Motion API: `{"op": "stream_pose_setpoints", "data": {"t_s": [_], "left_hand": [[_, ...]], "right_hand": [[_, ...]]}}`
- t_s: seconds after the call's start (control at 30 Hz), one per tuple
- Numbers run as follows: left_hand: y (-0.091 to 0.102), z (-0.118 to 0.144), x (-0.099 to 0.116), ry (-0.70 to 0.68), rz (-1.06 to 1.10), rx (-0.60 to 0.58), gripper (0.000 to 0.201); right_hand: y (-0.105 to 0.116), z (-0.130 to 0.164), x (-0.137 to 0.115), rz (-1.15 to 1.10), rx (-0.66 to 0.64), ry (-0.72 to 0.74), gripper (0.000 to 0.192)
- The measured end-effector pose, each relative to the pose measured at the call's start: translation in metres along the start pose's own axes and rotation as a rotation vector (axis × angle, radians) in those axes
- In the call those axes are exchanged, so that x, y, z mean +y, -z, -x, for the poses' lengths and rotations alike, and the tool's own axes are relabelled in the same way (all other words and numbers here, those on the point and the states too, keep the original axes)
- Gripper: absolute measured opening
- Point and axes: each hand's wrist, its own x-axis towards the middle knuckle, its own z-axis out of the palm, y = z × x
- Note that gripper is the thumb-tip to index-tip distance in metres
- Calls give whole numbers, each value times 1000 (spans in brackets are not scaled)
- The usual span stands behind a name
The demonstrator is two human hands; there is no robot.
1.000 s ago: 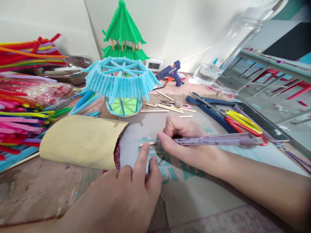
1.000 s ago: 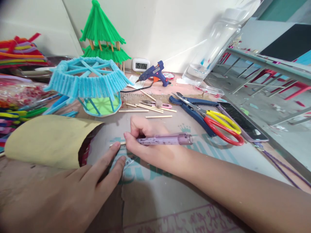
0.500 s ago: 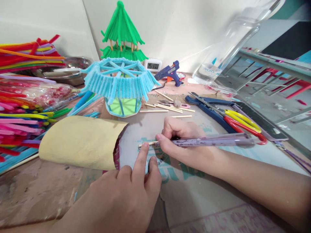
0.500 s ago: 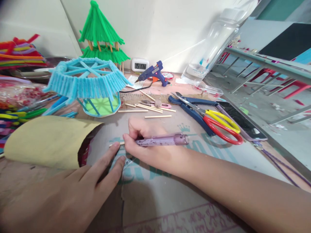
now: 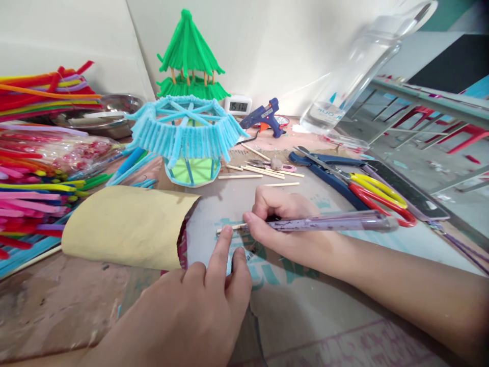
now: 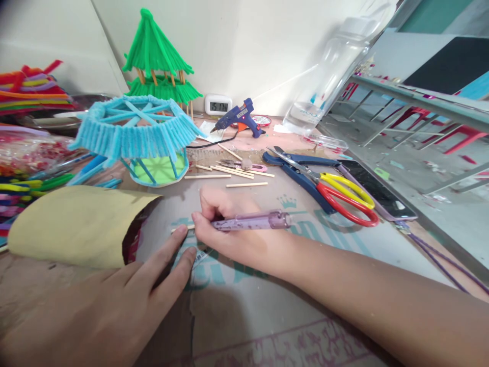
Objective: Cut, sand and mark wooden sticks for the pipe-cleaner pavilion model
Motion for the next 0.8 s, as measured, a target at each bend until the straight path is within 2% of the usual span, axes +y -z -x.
{"op": "stream_pose_setpoints", "data": {"t_s": [0.27,0.47,0.63,0.8], "left_hand": [[-10,0,1,-7,11,53,45],[-4,1,-1,-15,6,10,46],[-13,2,1,7,20,126,44],[-20,4,2,9,27,134,45]], "right_hand": [[-1,1,2,-26,56,53,28],[-1,0,3,-32,41,56,26],[-1,-1,4,-38,47,39,28],[-2,0,3,-27,46,33,28]]}}
